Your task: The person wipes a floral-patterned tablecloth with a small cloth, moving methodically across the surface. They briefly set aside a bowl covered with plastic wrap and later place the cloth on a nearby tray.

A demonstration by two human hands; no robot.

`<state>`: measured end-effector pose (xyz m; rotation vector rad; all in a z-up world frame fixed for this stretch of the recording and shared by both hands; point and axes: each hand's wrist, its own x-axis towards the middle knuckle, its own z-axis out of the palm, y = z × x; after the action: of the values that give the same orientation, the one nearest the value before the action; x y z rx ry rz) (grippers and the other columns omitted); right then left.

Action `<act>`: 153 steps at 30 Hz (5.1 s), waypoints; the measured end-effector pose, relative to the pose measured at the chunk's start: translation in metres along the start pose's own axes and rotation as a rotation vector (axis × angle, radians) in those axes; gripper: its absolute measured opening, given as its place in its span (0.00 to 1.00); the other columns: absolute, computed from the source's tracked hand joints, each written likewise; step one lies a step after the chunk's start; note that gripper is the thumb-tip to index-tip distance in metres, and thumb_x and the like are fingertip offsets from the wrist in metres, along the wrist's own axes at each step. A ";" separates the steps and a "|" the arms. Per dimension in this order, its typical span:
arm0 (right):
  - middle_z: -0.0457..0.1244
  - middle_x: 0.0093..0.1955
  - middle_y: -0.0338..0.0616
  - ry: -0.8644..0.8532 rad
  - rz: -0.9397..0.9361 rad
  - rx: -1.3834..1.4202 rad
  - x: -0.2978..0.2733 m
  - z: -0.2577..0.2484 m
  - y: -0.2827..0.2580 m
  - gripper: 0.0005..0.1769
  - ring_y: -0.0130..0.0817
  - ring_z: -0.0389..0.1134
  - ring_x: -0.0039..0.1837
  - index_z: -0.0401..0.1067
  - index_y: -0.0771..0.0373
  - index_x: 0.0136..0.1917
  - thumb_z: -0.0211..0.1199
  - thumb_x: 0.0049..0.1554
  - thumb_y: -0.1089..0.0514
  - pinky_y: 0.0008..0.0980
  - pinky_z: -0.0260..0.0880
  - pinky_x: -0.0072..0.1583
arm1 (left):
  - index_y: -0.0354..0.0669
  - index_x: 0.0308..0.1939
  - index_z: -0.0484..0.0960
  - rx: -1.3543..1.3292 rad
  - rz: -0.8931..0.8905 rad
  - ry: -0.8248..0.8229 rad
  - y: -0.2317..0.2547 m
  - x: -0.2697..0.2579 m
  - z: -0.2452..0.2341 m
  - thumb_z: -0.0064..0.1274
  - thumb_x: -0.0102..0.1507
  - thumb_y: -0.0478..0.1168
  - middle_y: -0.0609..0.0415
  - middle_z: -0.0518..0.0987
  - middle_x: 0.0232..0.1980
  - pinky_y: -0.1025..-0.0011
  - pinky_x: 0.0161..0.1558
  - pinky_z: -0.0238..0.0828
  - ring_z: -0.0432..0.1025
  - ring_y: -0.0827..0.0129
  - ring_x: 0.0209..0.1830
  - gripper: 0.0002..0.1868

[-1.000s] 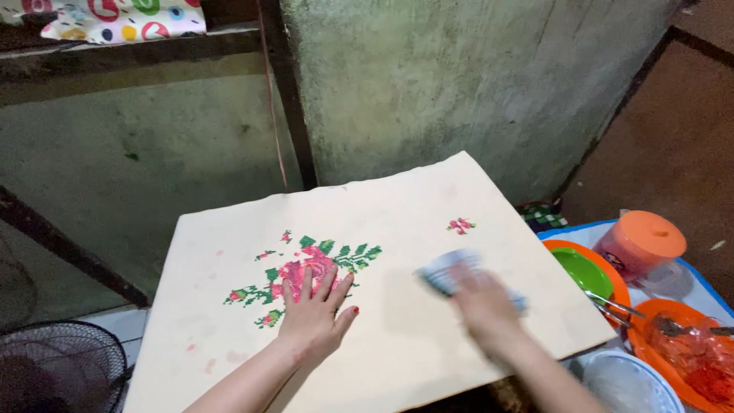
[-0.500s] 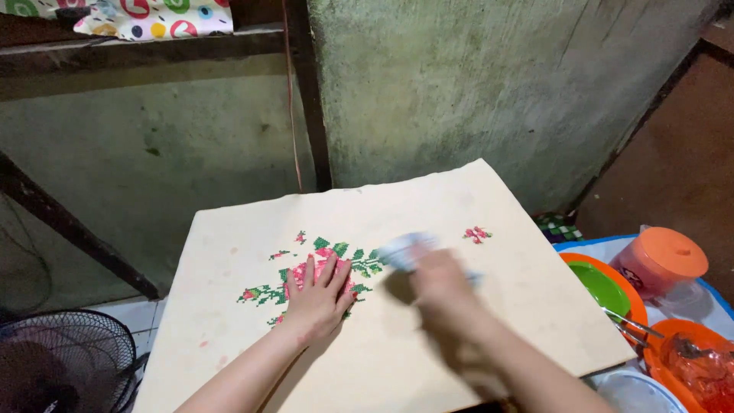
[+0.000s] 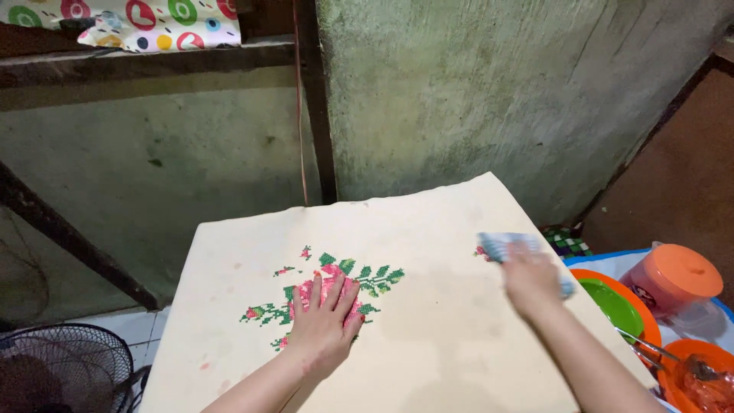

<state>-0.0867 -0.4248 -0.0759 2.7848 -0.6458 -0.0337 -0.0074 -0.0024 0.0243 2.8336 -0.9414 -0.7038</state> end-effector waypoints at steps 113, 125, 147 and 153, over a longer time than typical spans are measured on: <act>0.30 0.89 0.35 -0.388 -0.226 0.264 0.036 -0.143 -0.152 0.41 0.51 0.26 0.88 0.34 0.31 0.86 0.24 0.64 0.21 0.67 0.22 0.80 | 0.43 0.74 0.64 -0.080 -0.034 0.272 0.012 0.105 -0.037 0.25 0.69 0.70 0.40 0.62 0.76 0.34 0.69 0.42 0.47 0.29 0.79 0.42; 0.32 0.89 0.37 -0.357 -0.244 0.287 0.034 -0.141 -0.149 0.38 0.51 0.28 0.88 0.37 0.34 0.86 0.24 0.66 0.26 0.67 0.25 0.79 | 0.72 0.82 0.48 -0.037 -0.245 0.147 0.003 0.121 -0.039 0.21 0.71 0.59 0.61 0.42 0.87 0.27 0.71 0.25 0.30 0.38 0.85 0.33; 0.32 0.89 0.36 -0.340 -0.246 0.268 0.033 -0.131 -0.147 0.38 0.51 0.28 0.88 0.37 0.33 0.86 0.22 0.66 0.26 0.67 0.24 0.78 | 0.38 0.75 0.64 -1.073 -0.421 0.821 -0.010 0.019 -0.116 0.27 0.73 0.50 0.36 0.66 0.73 0.42 0.68 0.61 0.69 0.42 0.67 0.30; 0.32 0.89 0.36 -0.324 -0.242 0.261 0.034 -0.130 -0.147 0.39 0.51 0.28 0.88 0.37 0.32 0.85 0.22 0.65 0.24 0.67 0.25 0.79 | 0.44 0.65 0.79 0.070 0.253 1.088 0.009 0.228 0.022 0.49 0.63 0.40 0.39 0.75 0.68 0.50 0.64 0.65 0.68 0.39 0.69 0.25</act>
<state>0.0178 -0.2782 0.0096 3.1277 -0.4010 -0.4912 0.1390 -0.1411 -0.0846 2.4357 -1.0117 0.8359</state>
